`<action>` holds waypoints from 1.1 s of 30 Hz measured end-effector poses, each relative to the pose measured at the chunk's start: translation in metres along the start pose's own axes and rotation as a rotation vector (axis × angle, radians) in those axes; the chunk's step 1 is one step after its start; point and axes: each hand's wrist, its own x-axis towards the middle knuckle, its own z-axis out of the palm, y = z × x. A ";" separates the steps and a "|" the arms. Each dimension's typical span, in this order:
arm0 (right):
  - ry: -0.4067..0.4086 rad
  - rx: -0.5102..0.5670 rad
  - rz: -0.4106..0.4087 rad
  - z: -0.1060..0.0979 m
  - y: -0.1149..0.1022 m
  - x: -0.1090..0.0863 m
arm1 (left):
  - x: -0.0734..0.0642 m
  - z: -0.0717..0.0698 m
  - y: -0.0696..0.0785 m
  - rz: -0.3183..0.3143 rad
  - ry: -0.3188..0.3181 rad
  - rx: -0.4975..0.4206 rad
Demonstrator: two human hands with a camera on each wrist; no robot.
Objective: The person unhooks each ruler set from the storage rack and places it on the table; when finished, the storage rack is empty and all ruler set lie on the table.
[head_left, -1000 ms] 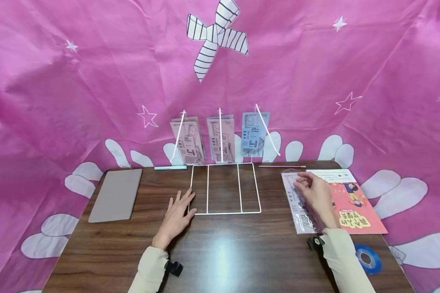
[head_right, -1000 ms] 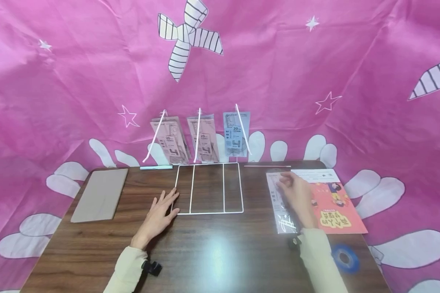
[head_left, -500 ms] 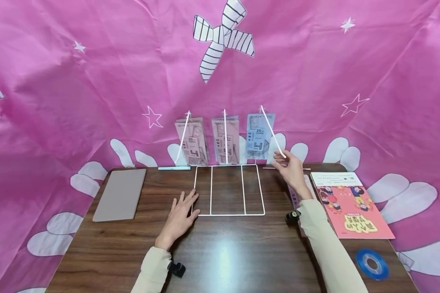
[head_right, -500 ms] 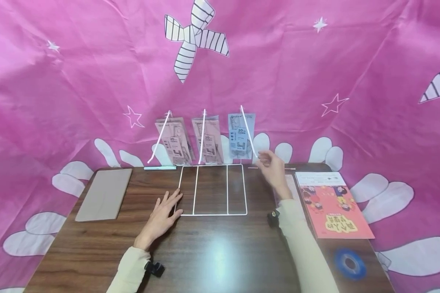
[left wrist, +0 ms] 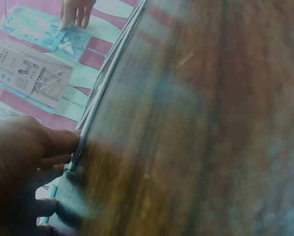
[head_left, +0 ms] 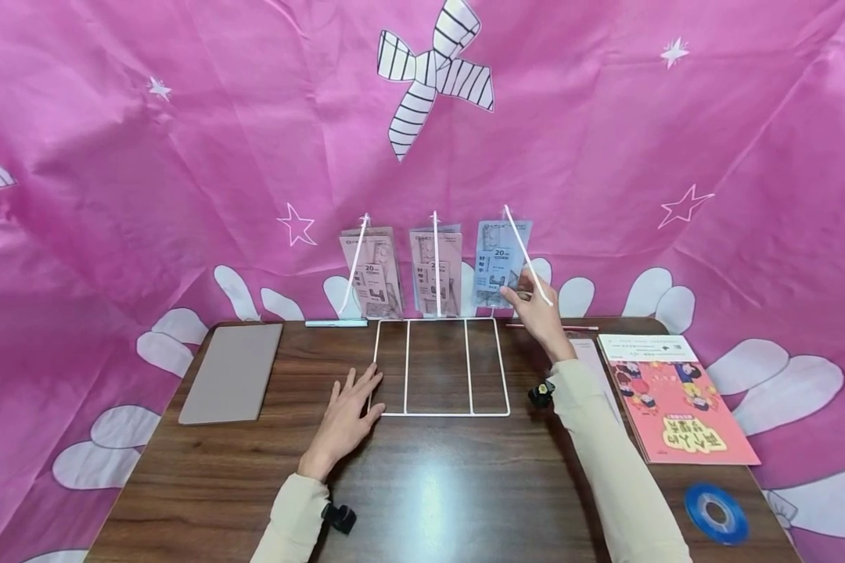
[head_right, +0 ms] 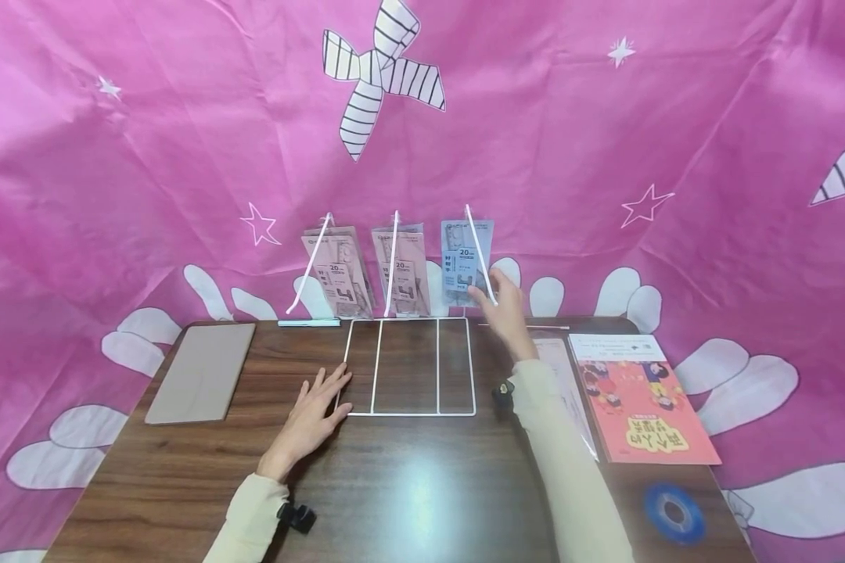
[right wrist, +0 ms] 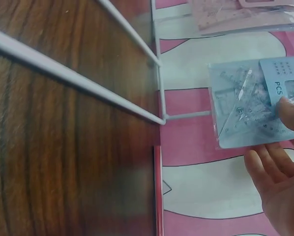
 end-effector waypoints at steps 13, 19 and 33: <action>0.028 0.100 0.003 -0.003 -0.010 0.001 | 0.002 -0.003 0.002 0.012 0.003 0.017; 0.010 0.159 0.011 -0.005 -0.014 -0.007 | 0.002 -0.004 0.003 0.016 0.006 0.018; -0.039 0.268 -0.014 -0.023 -0.053 -0.042 | 0.000 -0.004 0.004 0.015 0.006 0.007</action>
